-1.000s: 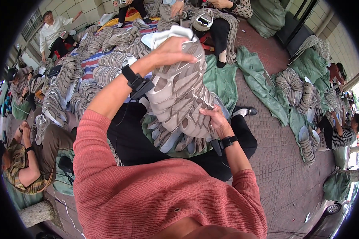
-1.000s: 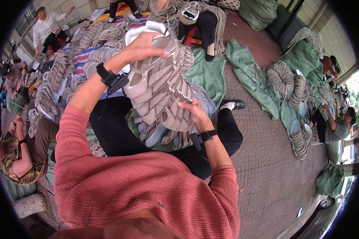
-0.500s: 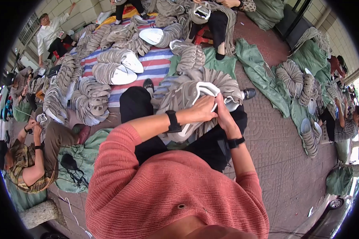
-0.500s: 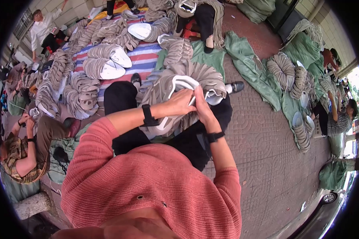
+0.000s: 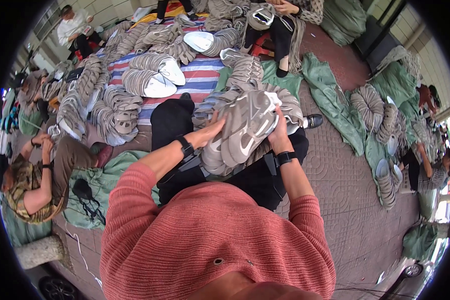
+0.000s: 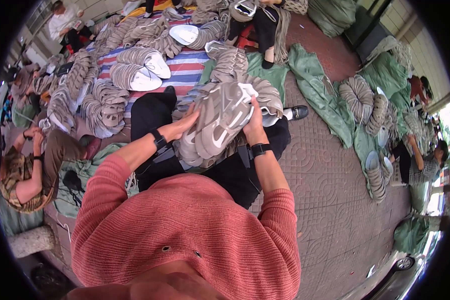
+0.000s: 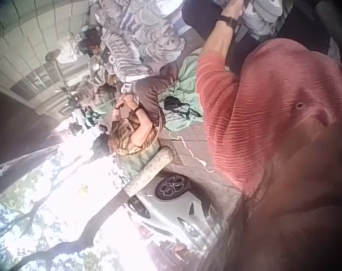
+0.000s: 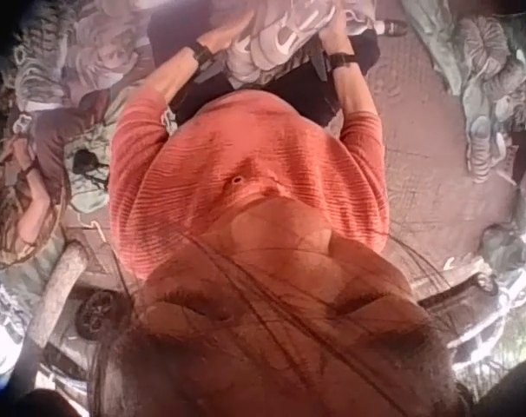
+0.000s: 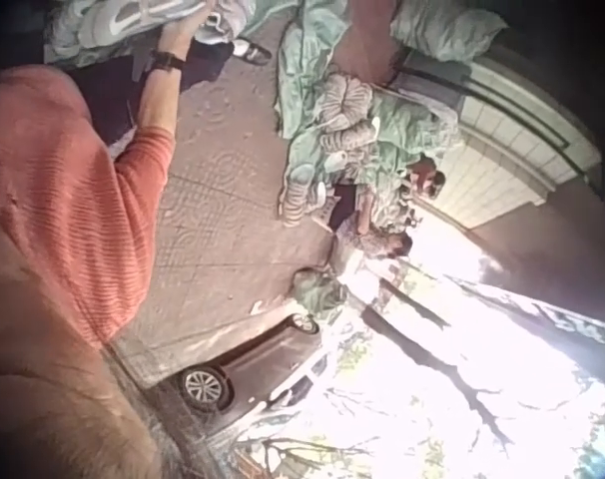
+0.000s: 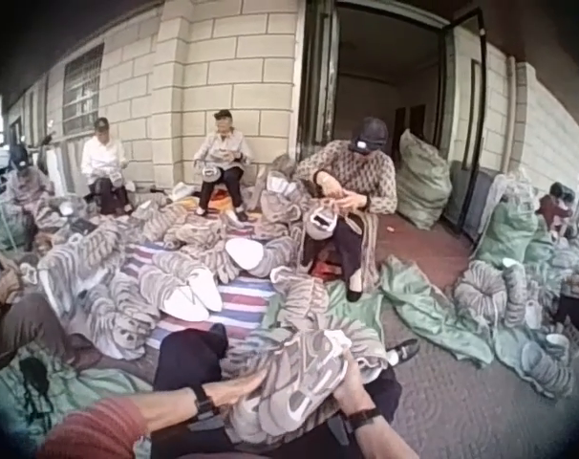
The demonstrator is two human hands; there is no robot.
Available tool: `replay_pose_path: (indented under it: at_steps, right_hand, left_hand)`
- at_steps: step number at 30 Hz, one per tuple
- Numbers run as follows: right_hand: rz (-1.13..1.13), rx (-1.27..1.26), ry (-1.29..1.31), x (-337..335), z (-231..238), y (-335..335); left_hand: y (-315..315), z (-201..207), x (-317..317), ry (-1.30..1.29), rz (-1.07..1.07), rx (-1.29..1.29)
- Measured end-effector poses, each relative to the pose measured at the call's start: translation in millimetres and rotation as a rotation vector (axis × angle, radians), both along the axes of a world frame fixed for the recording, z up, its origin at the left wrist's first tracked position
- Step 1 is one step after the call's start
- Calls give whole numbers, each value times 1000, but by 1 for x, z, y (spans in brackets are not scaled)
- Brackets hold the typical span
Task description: Lacing shoelaces through the eyelets of shoe uppers.
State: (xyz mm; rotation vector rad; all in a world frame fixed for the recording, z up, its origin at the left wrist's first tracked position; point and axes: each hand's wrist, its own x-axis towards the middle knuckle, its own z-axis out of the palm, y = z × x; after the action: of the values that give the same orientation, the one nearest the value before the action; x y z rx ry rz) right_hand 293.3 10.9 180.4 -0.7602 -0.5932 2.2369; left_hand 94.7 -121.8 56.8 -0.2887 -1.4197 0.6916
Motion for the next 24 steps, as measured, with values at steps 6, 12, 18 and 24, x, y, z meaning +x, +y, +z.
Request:
replay_pose_path:
  at_steps: [6, 12, 18, 24]
  right_hand:
    - [40, 279, 28, 20, 99, 17]
    - [-19, 646, -396, -8, 90, -30]
    - [76, 298, -452, 2, 48, 22]
    - [225, 305, -592, -16, 55, 9]
  left_hand:
    - [-31, 190, 56, 2666, 795, -414]
    - [-49, 114, 47, 2641, 1066, -481]
    - [-68, 152, 25, 2630, 1327, -87]
    - [-23, 163, 54, 3013, 1515, -365]
